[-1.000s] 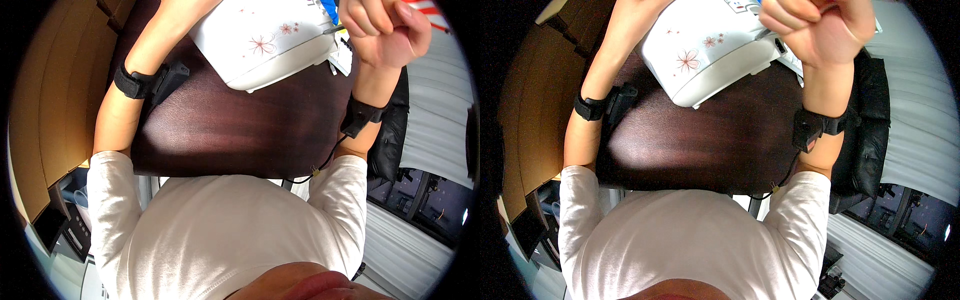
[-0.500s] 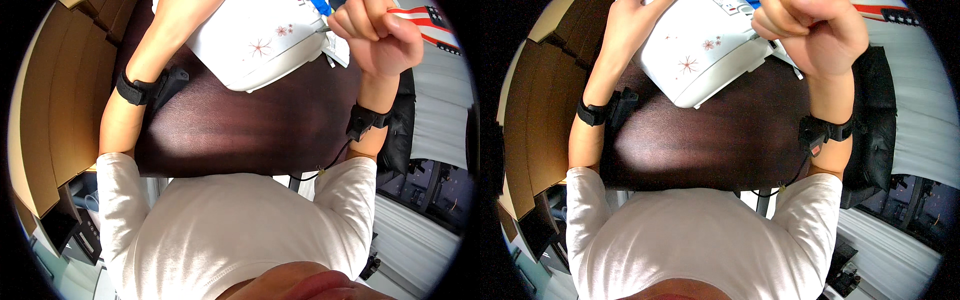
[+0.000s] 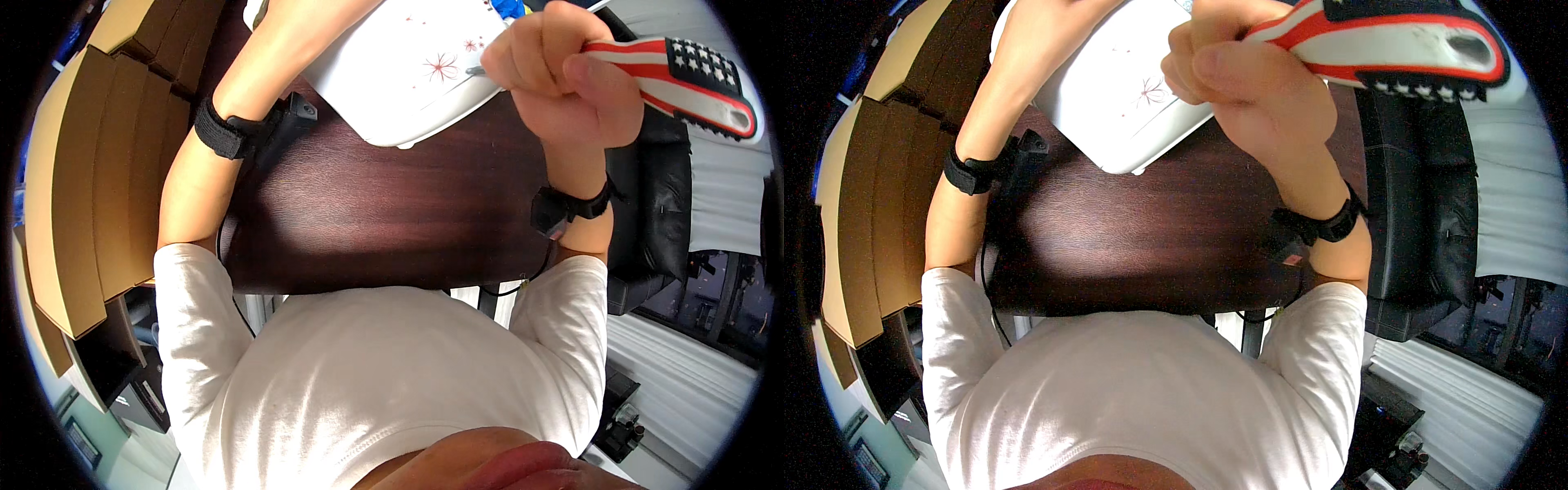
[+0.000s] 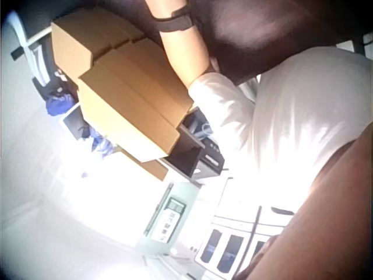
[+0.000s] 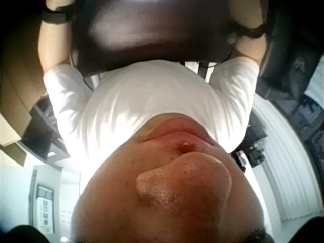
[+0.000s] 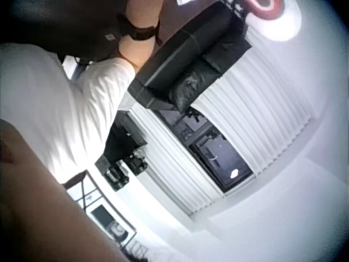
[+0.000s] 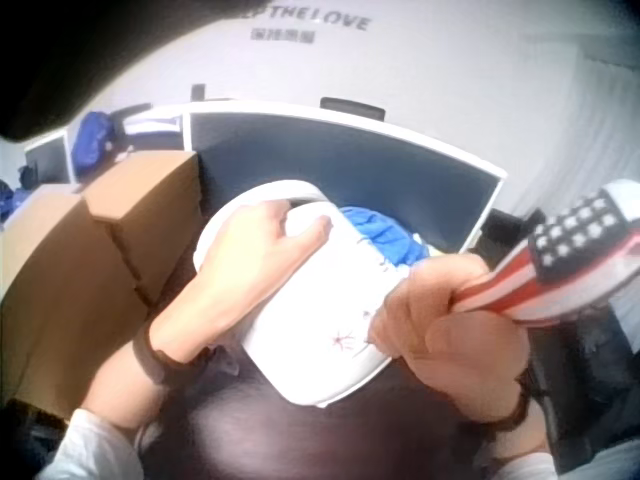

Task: The person disassembles a white rice cooker by removing the lid, unscrewing the base with a screwdriver, and separating the outer shell to expose the internal heating element and wiring.

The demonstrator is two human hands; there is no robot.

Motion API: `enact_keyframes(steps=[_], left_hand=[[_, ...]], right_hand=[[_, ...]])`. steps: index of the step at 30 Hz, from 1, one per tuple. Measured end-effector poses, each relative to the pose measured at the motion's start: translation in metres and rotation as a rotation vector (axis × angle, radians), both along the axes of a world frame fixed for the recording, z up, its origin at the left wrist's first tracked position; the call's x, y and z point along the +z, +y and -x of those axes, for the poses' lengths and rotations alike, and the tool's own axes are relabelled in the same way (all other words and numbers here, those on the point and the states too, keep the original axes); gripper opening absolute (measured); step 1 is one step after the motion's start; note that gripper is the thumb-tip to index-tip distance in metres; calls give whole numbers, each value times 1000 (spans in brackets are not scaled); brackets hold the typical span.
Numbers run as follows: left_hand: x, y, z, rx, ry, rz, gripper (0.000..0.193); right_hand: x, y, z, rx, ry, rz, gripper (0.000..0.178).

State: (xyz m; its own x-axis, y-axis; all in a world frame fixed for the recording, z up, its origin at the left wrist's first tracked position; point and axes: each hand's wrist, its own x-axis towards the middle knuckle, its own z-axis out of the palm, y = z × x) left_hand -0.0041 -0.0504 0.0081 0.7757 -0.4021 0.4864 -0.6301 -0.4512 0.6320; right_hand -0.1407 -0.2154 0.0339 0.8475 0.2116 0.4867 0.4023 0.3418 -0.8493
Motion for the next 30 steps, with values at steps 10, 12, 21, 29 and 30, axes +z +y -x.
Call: enact_keyframes(steps=[10, 12, 21, 29, 30], left_hand=[[11, -11, -1, -57, -88, -49, 50], [11, -13, -7, -60, -105, -64, 49], [9, -18, -17, -54, -94, -108, 49], [15, -23, -10, -73, -183, -155, 50], [15, -24, -10, -58, -171, -165, 50]], right_hand=[[-12, -9, -2, 55, 50, 7, 35], [-14, -9, -6, 66, 21, -4, 33], [1, -28, -27, 216, 113, 88, 27], [3, -41, -19, 187, 83, 100, 26], [1, -42, -18, 189, 79, 96, 26]])
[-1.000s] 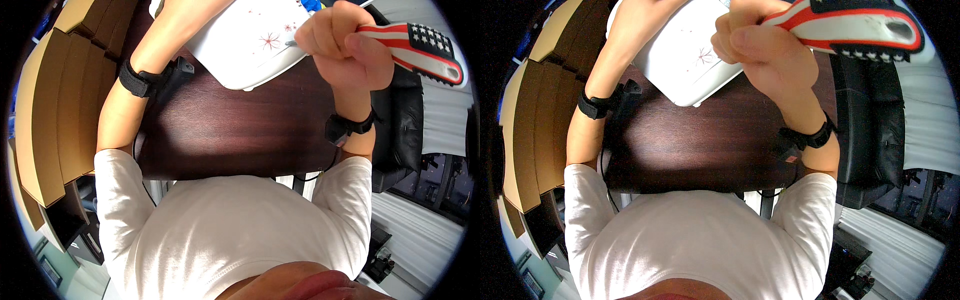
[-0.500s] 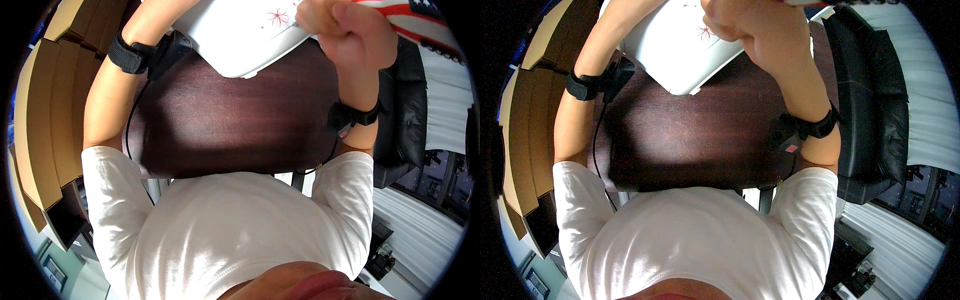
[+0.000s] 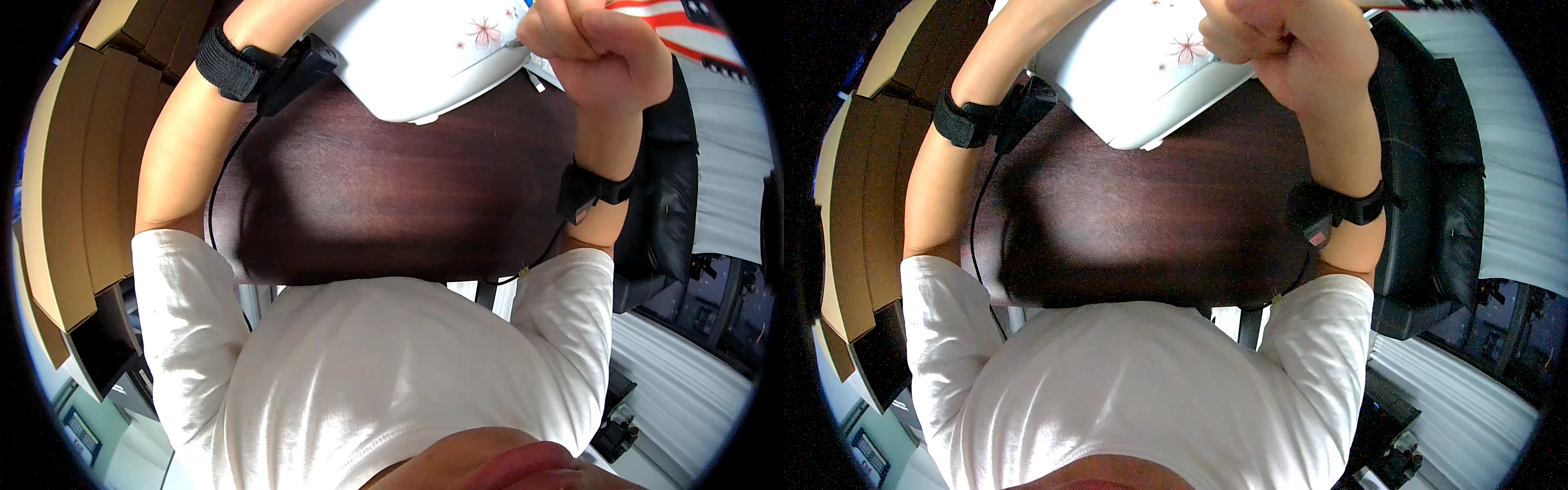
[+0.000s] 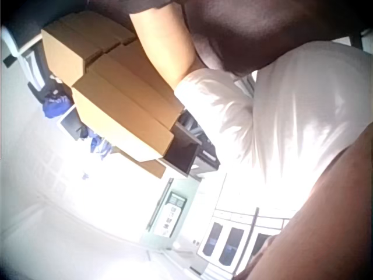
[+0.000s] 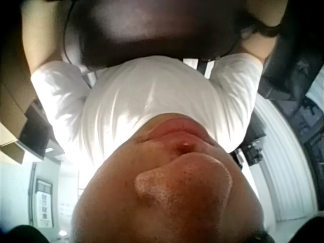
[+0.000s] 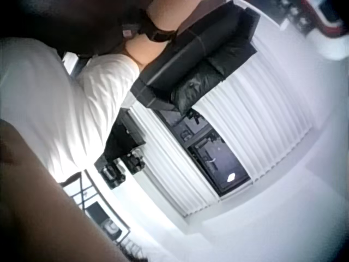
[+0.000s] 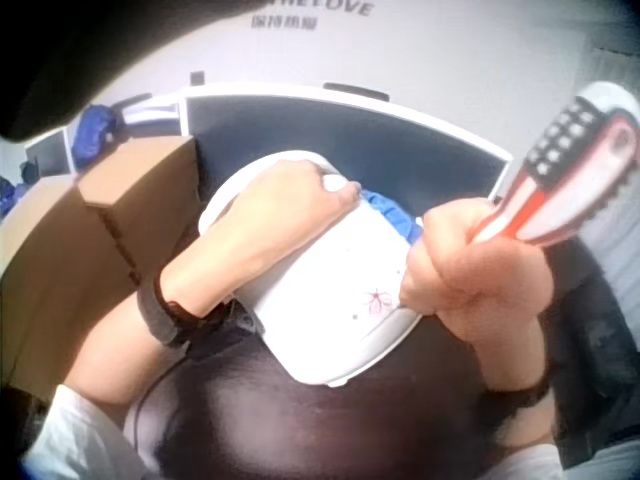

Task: The person disassembles a white rice cooker by removing the lid, unscrewing the base with a screwdriver, and separating the outer shell to expose the internal heating element and wiring.

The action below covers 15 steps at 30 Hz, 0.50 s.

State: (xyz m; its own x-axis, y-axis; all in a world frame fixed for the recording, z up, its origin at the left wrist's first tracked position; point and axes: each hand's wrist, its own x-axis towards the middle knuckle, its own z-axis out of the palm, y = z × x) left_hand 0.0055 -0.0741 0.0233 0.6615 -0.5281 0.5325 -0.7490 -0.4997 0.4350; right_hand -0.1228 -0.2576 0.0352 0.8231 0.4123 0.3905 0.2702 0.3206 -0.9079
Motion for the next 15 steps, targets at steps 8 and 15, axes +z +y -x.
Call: enact_keyframes(steps=[8, 15], left_hand=[[-27, 12, -35, -43, -305, -217, 47], [8, -12, -1, -30, 206, 5, 54]], right_hand=[[-45, -11, 16, -185, 208, 673, 34], [-30, -118, 87, -532, 108, -147, 29]])
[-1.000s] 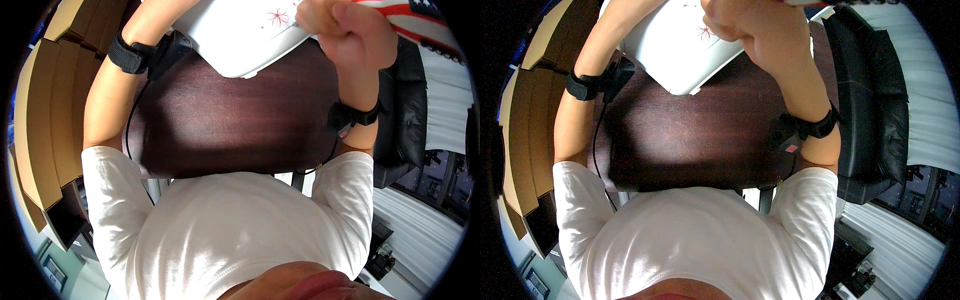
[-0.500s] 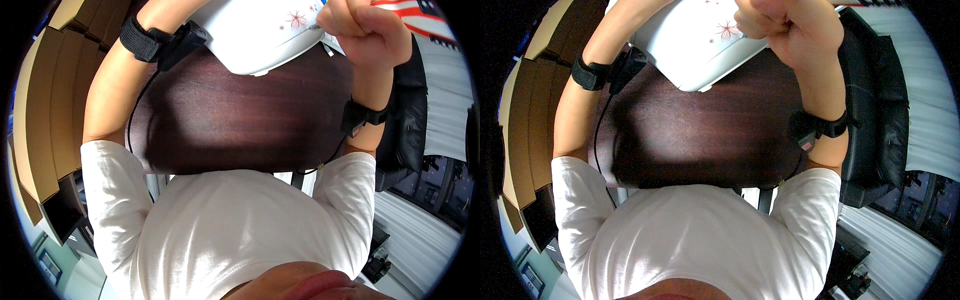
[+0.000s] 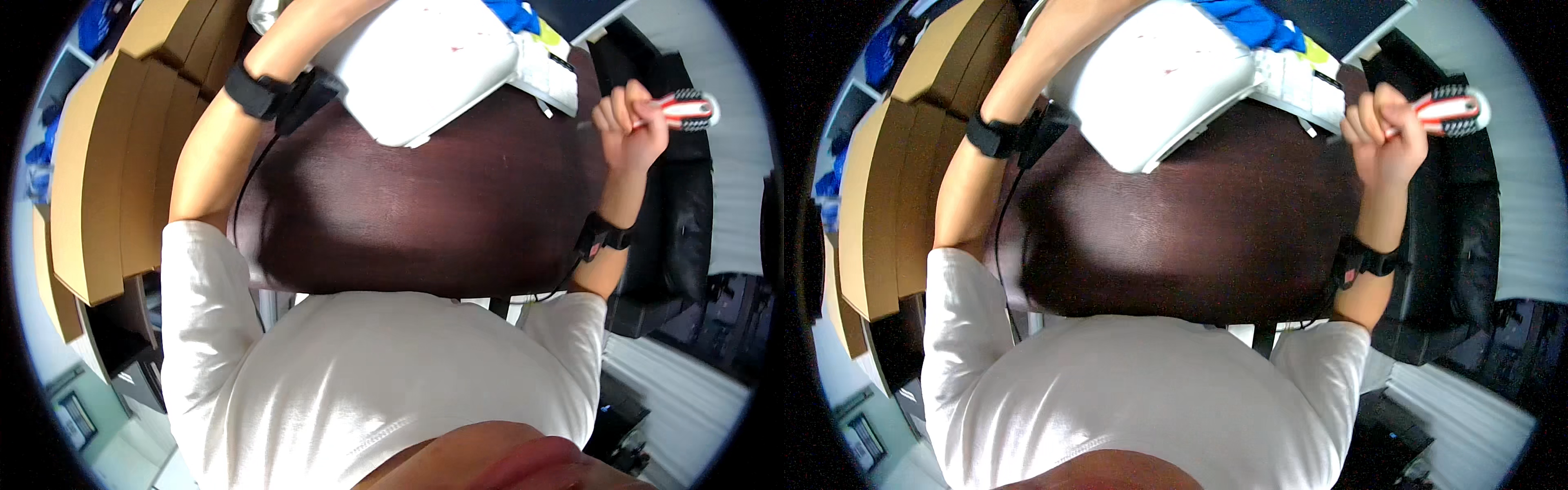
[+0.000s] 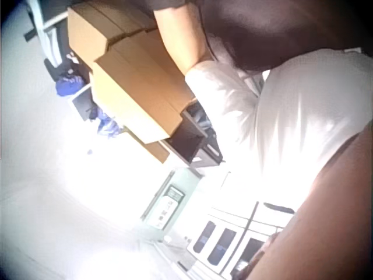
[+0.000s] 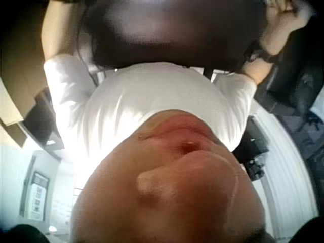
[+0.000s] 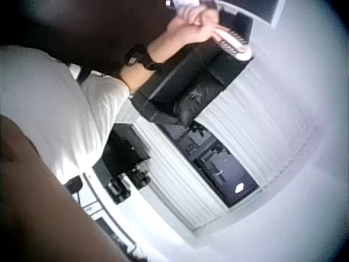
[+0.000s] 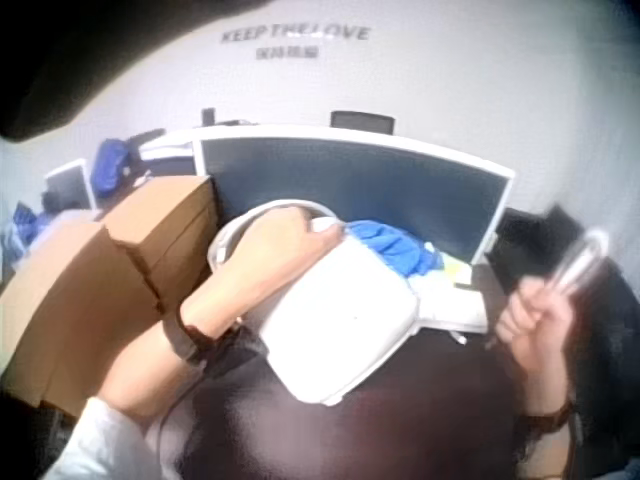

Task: The person disassembles a white rice cooker by removing the lid, unscrewing the base with a screwdriver, and separating the outer shell to expose the internal heating element and wiring.

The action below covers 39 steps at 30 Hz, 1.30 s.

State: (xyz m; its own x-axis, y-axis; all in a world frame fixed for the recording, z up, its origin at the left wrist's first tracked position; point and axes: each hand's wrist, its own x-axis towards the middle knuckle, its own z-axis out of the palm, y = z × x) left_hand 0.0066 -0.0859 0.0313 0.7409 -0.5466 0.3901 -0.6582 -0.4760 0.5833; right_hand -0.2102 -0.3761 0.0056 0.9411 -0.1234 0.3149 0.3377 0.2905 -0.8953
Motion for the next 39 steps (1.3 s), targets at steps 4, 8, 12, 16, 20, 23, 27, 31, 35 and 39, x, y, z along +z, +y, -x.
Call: enact_keyframes(steps=[4, 8, 12, 16, 20, 23, 27, 31, 35, 39], left_hand=[[5, 2, -8, 125, -3, -21, 58], [1, 15, -1, 139, -78, 44, 60], [6, 11, 18, 286, -79, -99, 61], [10, 17, 44, 123, -111, 6, 60], [-5, 22, 66, -13, -410, -100, 58], [-9, 17, 94, -154, -616, -36, 52], [-15, 13, 117, -292, -711, -33, 47], [-22, 13, 132, -389, -801, 53, 46], [-31, 23, 146, -539, -627, 38, 44], [-22, 37, 151, -589, -651, 5, 41]], right_hand=[[18, 9, -13, 14, -26, 230, 30], [-23, 19, -20, 41, 94, 108, 30], [-40, 26, -17, -33, 154, 12, 30], [-54, 34, -15, -56, 170, -10, 30], [-56, 43, -8, -131, 184, 65, 31], [-55, 41, -4, -176, 179, 109, 32], [-57, 48, 5, -431, 89, 339, 24], [-48, 37, 15, -445, -252, 741, 30], [-16, 64, 31, -467, -346, 936, 42], [6, 93, 41, -619, -273, 1188, 37]])
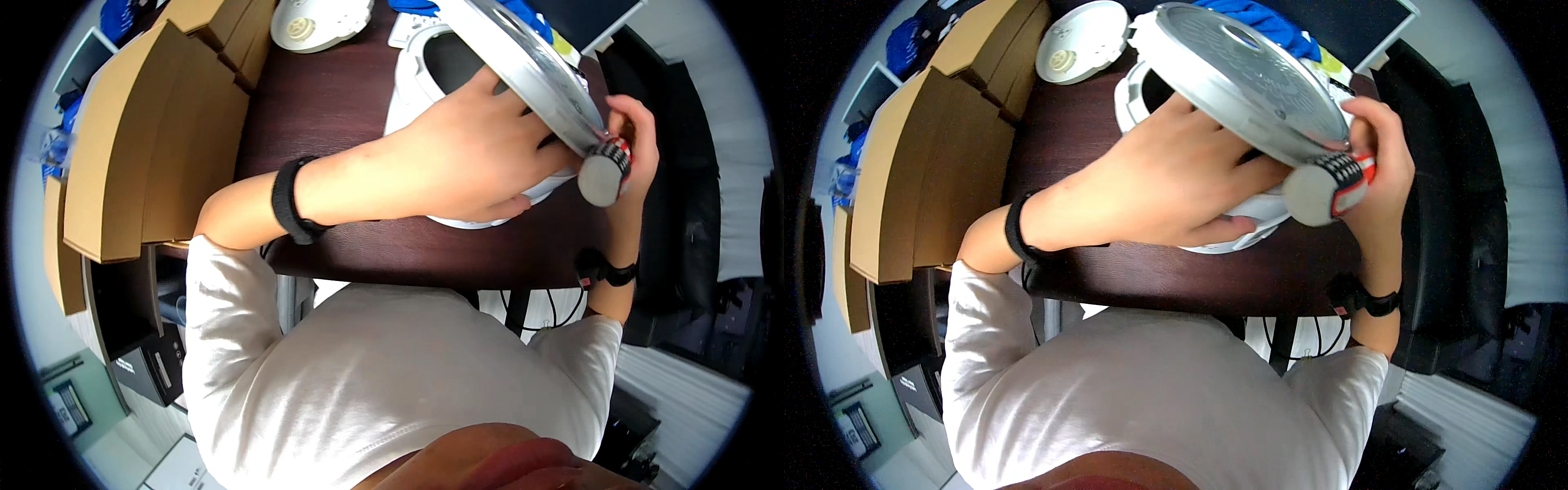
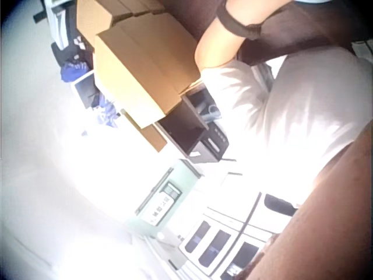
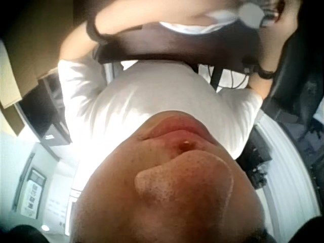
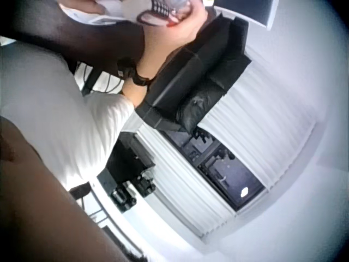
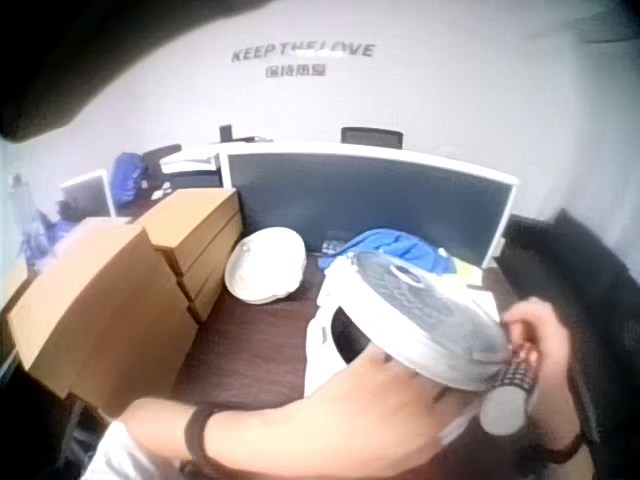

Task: The person disassembles a white rice cooker by removing the lid, unscrewing the base with a screwdriver, and separating the outer shell to expose the internal heating element and wiring.

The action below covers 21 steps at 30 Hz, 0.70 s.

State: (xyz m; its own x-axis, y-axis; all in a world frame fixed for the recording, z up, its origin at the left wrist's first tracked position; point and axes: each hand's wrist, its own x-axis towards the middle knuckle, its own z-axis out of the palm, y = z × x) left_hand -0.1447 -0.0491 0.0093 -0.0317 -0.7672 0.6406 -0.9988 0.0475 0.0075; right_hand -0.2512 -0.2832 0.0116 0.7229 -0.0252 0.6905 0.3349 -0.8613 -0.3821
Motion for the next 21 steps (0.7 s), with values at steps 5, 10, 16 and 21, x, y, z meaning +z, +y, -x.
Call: enact_keyframes(steps=[5, 10, 16, 21], left_hand=[[10, 11, -8, -175, 86, 0, 47], [45, 35, -38, -170, 331, -165, 33], [31, 37, -52, -25, 466, -609, 37], [41, 26, -58, -19, 519, -804, 40]], right_hand=[[15, 14, 4, 79, -78, 218, 30], [3, 0, 28, -173, -165, 32, 37], [-43, -28, 18, 28, -480, -678, 35], [-44, -28, 19, -133, -567, -931, 39]])
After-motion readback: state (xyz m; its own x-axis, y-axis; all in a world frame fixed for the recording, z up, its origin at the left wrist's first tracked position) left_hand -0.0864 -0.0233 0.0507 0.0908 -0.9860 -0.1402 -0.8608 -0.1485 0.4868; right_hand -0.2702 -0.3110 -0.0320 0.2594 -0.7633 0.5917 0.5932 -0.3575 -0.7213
